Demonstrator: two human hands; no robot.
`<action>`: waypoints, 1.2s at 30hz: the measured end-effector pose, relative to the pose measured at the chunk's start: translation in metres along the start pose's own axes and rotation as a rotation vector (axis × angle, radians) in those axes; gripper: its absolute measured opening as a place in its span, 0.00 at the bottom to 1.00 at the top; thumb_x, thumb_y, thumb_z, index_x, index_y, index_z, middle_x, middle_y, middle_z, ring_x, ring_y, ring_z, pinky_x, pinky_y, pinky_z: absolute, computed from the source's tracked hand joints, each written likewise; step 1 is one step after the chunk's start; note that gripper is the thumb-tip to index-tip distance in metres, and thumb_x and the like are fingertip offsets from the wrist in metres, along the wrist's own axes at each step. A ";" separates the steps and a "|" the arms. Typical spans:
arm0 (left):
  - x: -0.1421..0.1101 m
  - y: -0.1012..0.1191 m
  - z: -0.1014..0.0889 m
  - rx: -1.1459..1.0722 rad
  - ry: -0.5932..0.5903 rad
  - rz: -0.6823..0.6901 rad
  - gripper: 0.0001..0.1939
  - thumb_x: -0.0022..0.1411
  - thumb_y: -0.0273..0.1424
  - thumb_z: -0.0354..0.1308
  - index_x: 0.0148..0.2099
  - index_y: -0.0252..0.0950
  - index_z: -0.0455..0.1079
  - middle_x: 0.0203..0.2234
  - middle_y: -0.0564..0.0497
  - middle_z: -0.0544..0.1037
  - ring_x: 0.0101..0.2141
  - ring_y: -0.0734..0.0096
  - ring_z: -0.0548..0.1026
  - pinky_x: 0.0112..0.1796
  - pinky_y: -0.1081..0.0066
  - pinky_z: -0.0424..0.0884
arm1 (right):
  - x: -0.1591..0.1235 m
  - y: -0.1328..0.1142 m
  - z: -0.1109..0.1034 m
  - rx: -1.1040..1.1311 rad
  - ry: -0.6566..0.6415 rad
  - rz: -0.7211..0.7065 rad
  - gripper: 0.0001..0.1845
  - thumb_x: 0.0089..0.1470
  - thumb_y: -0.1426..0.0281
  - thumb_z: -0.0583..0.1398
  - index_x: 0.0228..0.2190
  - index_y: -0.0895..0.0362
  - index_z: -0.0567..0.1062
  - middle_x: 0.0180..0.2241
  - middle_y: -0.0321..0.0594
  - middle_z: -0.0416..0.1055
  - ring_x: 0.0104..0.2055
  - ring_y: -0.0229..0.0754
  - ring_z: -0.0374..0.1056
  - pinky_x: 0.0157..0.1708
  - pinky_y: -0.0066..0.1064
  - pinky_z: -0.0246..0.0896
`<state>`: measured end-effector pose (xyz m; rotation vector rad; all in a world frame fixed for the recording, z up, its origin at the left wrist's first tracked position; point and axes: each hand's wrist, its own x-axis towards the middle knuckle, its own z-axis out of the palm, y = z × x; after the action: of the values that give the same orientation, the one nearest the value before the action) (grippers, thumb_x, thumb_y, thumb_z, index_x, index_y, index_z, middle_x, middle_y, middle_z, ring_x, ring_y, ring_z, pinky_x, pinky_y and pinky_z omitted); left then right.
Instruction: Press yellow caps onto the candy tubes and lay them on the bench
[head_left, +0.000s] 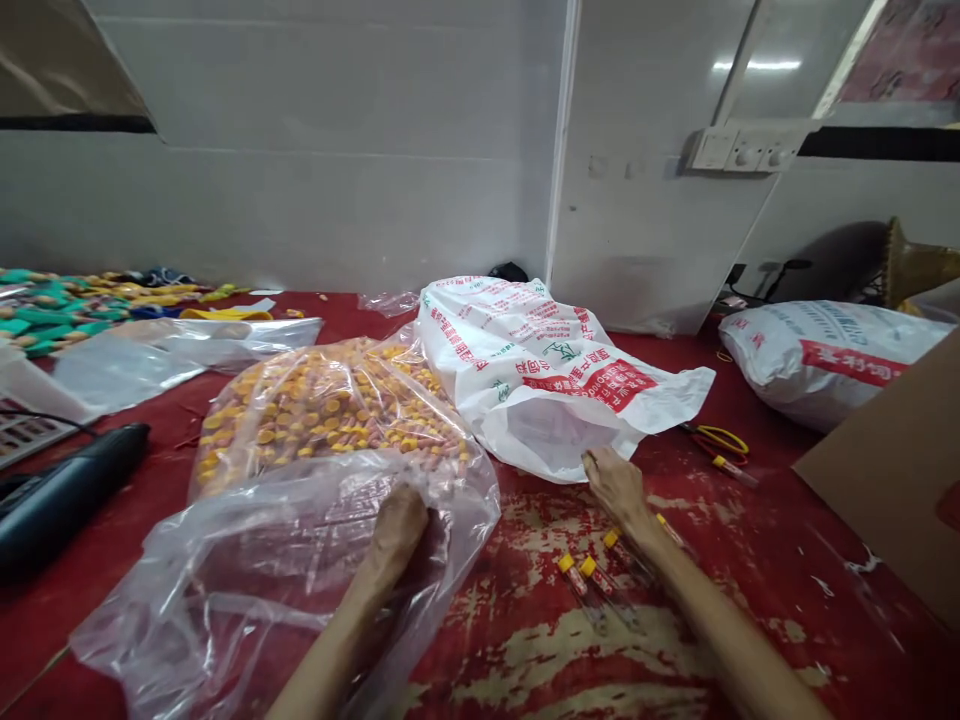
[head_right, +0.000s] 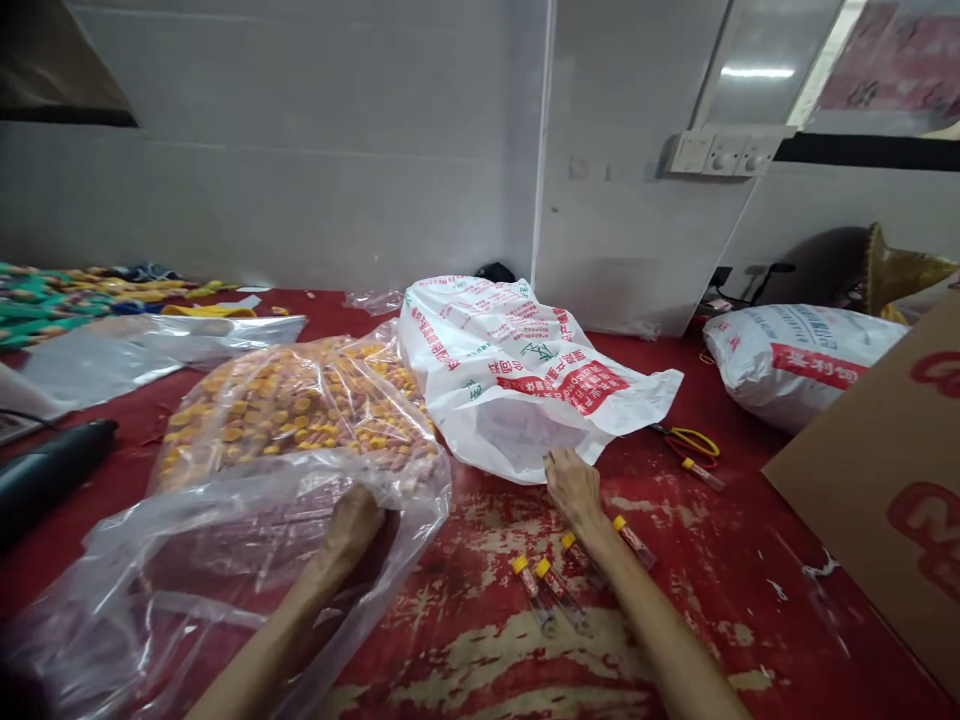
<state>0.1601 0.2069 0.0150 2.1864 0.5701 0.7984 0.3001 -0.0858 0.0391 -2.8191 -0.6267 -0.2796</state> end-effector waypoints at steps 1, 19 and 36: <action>-0.005 0.000 -0.008 0.021 0.006 -0.029 0.04 0.46 0.29 0.54 0.24 0.39 0.70 0.25 0.47 0.77 0.30 0.58 0.74 0.34 0.65 0.67 | 0.020 -0.005 0.005 0.001 -0.013 0.008 0.15 0.63 0.70 0.48 0.40 0.57 0.74 0.41 0.46 0.73 0.40 0.43 0.71 0.36 0.28 0.60; -0.138 0.055 -0.086 -1.160 0.264 -0.775 0.21 0.30 0.25 0.72 0.32 0.35 0.73 0.24 0.55 0.78 0.25 0.73 0.76 0.31 0.74 0.72 | 0.009 -0.027 -0.008 0.648 -0.122 0.030 0.27 0.54 0.62 0.54 0.53 0.61 0.60 0.32 0.40 0.70 0.25 0.40 0.69 0.28 0.32 0.64; -0.214 0.109 -0.043 -1.129 -0.053 -0.740 0.15 0.37 0.28 0.72 0.31 0.35 0.75 0.26 0.54 0.78 0.30 0.74 0.75 0.36 0.75 0.69 | -0.195 -0.079 -0.034 1.558 -0.262 0.064 0.13 0.49 0.66 0.65 0.36 0.54 0.68 0.38 0.40 0.74 0.39 0.41 0.71 0.39 0.31 0.67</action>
<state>-0.0050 0.0293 0.0425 0.8548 0.6192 0.4490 0.0874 -0.1020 0.0402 -1.3445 -0.4484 0.4392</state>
